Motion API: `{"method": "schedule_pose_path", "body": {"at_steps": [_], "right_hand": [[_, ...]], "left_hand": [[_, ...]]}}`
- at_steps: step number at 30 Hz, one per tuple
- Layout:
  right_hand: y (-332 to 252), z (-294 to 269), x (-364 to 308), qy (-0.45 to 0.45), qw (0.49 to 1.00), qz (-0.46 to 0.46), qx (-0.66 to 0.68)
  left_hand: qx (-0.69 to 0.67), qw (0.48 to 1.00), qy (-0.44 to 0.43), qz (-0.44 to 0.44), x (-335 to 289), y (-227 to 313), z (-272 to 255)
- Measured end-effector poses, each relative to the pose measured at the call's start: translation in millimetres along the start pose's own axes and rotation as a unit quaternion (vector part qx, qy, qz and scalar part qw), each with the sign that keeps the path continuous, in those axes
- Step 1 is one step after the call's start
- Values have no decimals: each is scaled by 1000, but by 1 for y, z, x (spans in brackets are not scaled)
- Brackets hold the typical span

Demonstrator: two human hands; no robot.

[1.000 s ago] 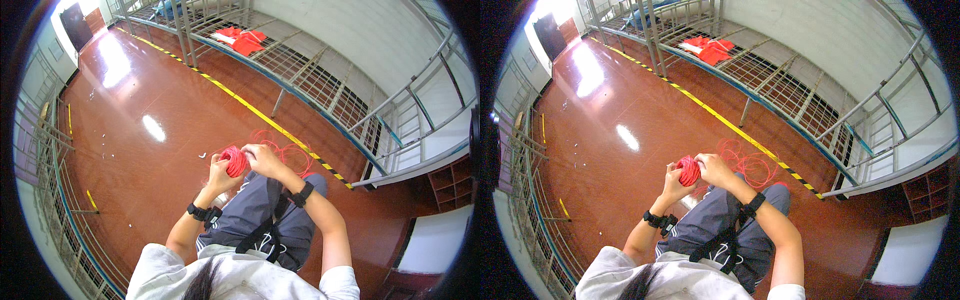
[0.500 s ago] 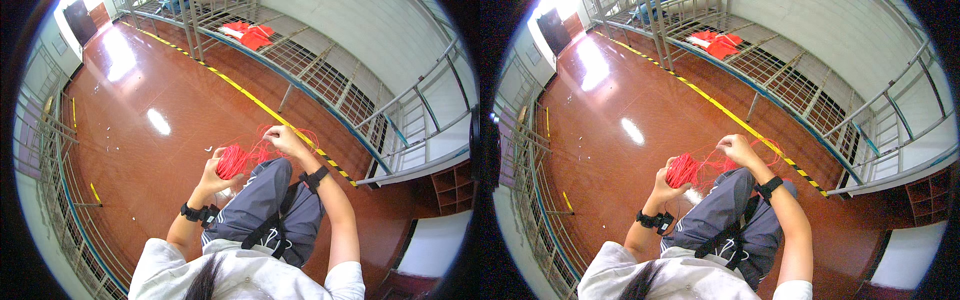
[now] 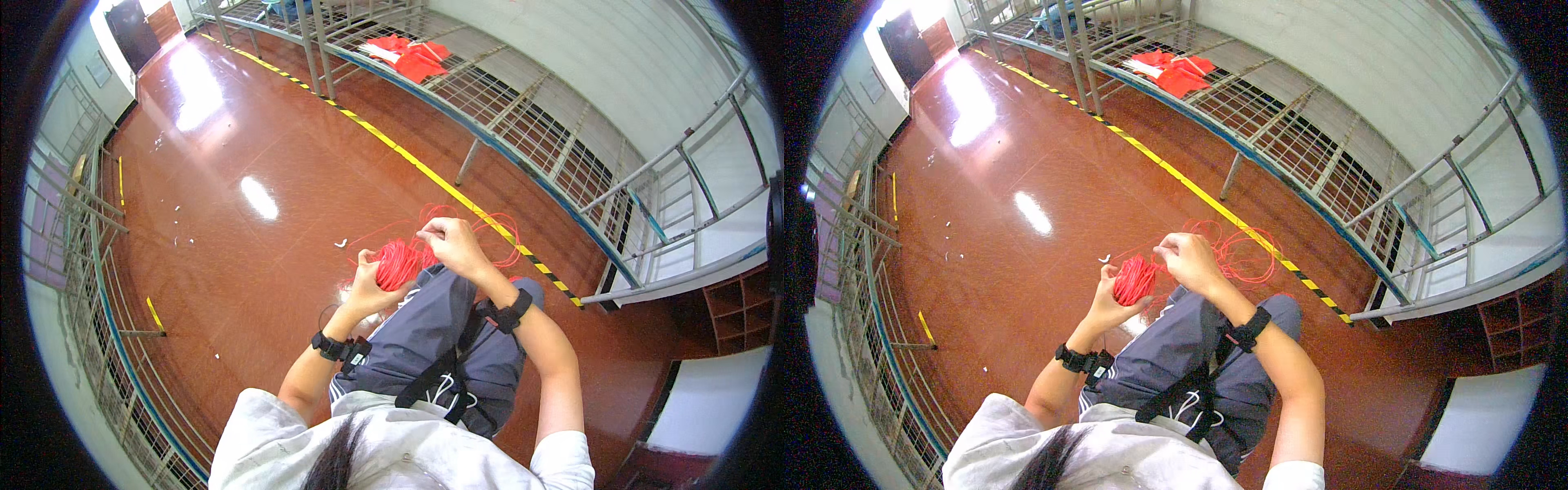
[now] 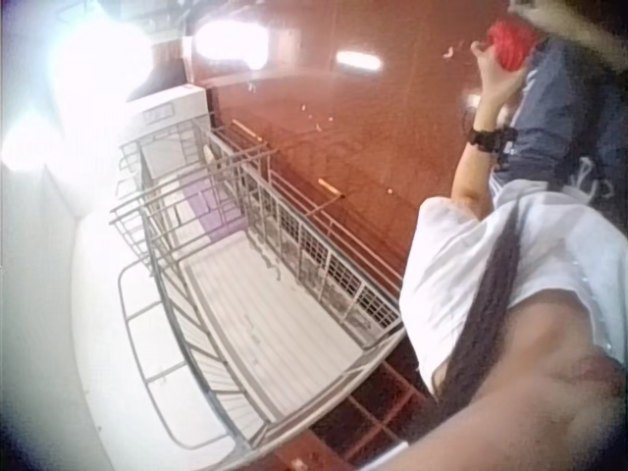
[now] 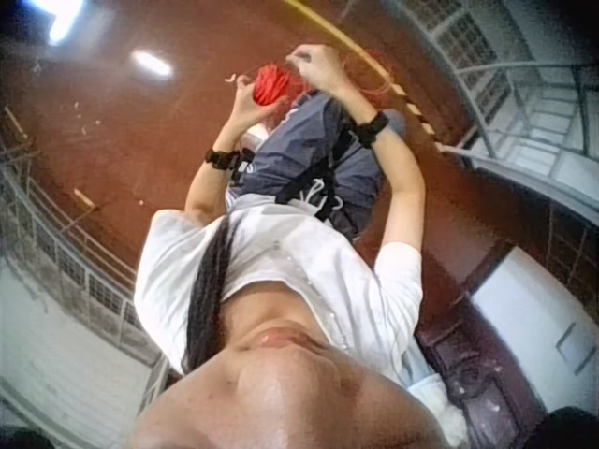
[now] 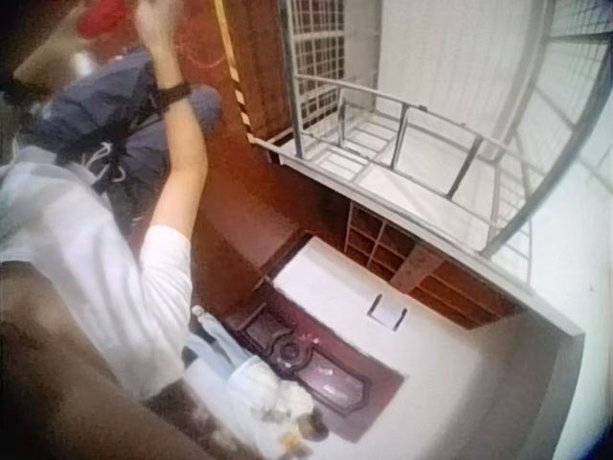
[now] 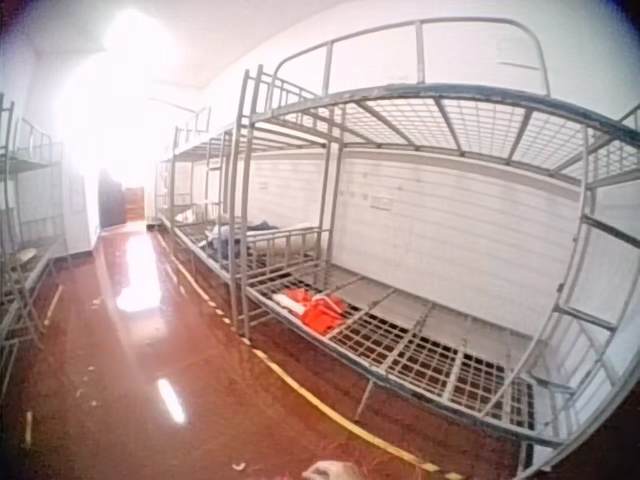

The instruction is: The person winds a red cable into a loop by hand while sitting on a red floor. They pull the loose end through the center of the coil multiple times to secure the bundle.

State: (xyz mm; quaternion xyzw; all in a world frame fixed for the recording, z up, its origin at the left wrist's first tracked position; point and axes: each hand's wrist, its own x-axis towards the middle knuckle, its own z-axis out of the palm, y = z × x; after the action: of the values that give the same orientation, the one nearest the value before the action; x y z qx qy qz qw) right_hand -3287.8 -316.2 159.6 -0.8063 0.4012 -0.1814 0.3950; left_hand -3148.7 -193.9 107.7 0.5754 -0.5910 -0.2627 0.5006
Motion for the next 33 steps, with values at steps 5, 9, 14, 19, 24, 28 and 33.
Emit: {"method": "schedule_pose_path", "body": {"at_steps": [5, 9, 14, 19, 24, 28, 33], "right_hand": [[-7, 14, -7, 3, 998, -16, 58], [-1, 27, -6, 26, 992, -53, 111], [13, 38, 1, 24, 988, -30, 146], [17, 41, 1, 28, 997, -51, 53], [6, 43, -6, 71, 986, -146, -50], [-6, 43, -3, 75, 988, -124, -54], [-23, 35, 7, 72, 994, -86, -11]], "left_hand": [[57, 997, 46, -9, 4, -14, 10], [67, 997, 37, -28, 9, -15, 7], [161, 981, 73, 76, 12, -12, 3], [164, 980, 61, 93, 12, -10, 12], [179, 975, 115, 61, 18, -25, 19], [173, 961, 199, 81, 25, -25, 24], [143, 952, 268, 27, 39, -18, 24]]}}
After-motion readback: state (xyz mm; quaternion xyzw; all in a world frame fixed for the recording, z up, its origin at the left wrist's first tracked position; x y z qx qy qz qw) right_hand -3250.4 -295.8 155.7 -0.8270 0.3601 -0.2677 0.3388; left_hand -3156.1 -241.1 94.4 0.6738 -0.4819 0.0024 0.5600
